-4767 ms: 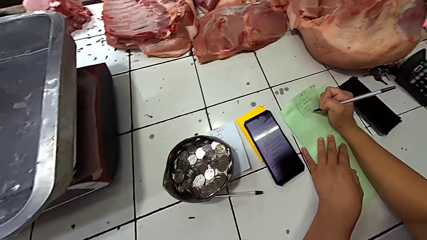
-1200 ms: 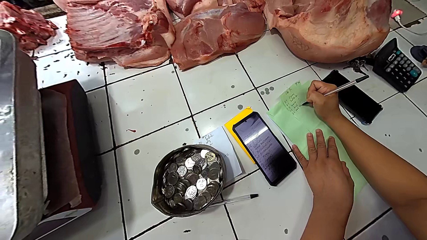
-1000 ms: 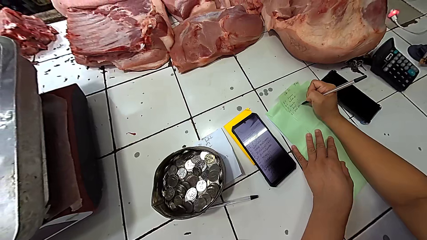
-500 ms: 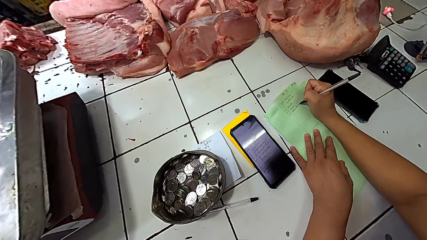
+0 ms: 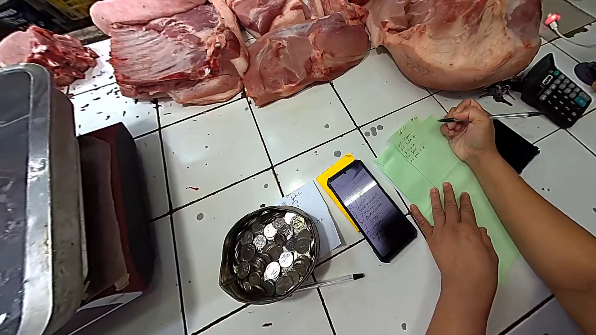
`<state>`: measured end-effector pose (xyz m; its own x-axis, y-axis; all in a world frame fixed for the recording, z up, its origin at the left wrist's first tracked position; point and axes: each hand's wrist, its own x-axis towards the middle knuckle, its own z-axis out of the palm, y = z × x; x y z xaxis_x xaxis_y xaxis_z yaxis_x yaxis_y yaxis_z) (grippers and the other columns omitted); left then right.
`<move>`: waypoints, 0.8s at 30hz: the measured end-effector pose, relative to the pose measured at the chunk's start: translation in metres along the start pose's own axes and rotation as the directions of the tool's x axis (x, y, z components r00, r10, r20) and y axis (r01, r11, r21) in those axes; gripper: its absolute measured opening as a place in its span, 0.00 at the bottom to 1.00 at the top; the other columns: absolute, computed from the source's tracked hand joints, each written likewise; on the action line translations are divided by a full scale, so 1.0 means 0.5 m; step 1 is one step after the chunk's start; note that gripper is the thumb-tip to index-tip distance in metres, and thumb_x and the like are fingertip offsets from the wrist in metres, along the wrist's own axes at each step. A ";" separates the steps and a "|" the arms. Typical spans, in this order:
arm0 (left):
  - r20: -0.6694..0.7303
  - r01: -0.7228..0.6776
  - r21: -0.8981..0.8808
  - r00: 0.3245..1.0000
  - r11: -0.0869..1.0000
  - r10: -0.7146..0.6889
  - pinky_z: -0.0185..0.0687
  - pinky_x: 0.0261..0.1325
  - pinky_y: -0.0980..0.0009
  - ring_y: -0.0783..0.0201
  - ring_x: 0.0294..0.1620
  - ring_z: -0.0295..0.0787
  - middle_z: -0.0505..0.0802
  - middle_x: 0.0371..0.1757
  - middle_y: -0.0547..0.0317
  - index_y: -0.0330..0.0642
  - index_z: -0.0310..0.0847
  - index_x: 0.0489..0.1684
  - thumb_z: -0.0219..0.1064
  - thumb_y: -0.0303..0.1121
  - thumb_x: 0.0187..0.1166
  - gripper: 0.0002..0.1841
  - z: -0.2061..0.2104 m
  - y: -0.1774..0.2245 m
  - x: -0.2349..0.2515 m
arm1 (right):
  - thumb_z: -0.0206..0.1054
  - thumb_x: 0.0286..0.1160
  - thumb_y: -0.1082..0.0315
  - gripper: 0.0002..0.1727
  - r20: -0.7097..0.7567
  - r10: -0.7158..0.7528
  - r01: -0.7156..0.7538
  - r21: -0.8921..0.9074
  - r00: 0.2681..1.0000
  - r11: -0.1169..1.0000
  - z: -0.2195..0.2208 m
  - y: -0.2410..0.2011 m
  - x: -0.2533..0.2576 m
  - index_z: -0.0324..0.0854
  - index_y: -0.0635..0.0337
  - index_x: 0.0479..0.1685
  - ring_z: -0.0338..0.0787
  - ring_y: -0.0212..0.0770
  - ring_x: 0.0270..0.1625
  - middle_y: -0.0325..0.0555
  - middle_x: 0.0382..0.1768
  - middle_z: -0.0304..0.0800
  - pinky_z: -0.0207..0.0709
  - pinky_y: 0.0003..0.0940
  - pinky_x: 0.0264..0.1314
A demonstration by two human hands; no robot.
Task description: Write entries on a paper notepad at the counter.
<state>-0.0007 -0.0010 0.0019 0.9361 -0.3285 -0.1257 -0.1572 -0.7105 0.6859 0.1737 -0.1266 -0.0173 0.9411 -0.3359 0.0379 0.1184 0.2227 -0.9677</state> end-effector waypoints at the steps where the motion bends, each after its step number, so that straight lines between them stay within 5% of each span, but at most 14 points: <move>1: 0.003 0.000 0.000 1.000 1.000 0.000 0.27 0.87 0.28 0.47 0.94 0.54 0.68 0.91 0.59 0.50 0.73 0.85 0.67 0.39 0.77 0.31 0.000 0.000 0.000 | 0.48 0.79 0.75 0.17 0.017 0.034 -0.034 0.016 0.999 0.999 -0.002 -0.004 0.000 0.72 0.43 0.26 0.77 0.21 0.20 0.25 0.20 0.80 0.73 0.16 0.26; 6: -0.006 0.001 -0.021 1.000 1.000 -0.001 0.28 0.87 0.28 0.47 0.94 0.54 0.69 0.91 0.59 0.51 0.74 0.84 0.66 0.38 0.77 0.31 -0.001 0.000 0.000 | 0.47 0.89 0.72 0.15 0.125 0.074 -0.072 -0.020 0.989 0.997 -0.010 -0.009 -0.001 0.75 0.43 0.37 0.81 0.20 0.27 0.24 0.27 0.83 0.77 0.14 0.34; 24: -0.020 -0.004 -0.016 1.000 1.000 0.004 0.28 0.87 0.28 0.47 0.93 0.55 0.70 0.90 0.58 0.49 0.75 0.83 0.67 0.38 0.76 0.30 0.000 0.002 -0.001 | 0.52 0.91 0.67 0.13 0.122 0.067 -0.075 0.056 0.990 0.996 -0.014 -0.006 -0.008 0.78 0.42 0.38 0.80 0.20 0.25 0.24 0.25 0.81 0.77 0.13 0.32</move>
<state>-0.0013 -0.0016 0.0025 0.9416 -0.3185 -0.1088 -0.1558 -0.6991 0.6978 0.1675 -0.1325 -0.0164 0.9785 -0.2063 0.0027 0.0654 0.2976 -0.9524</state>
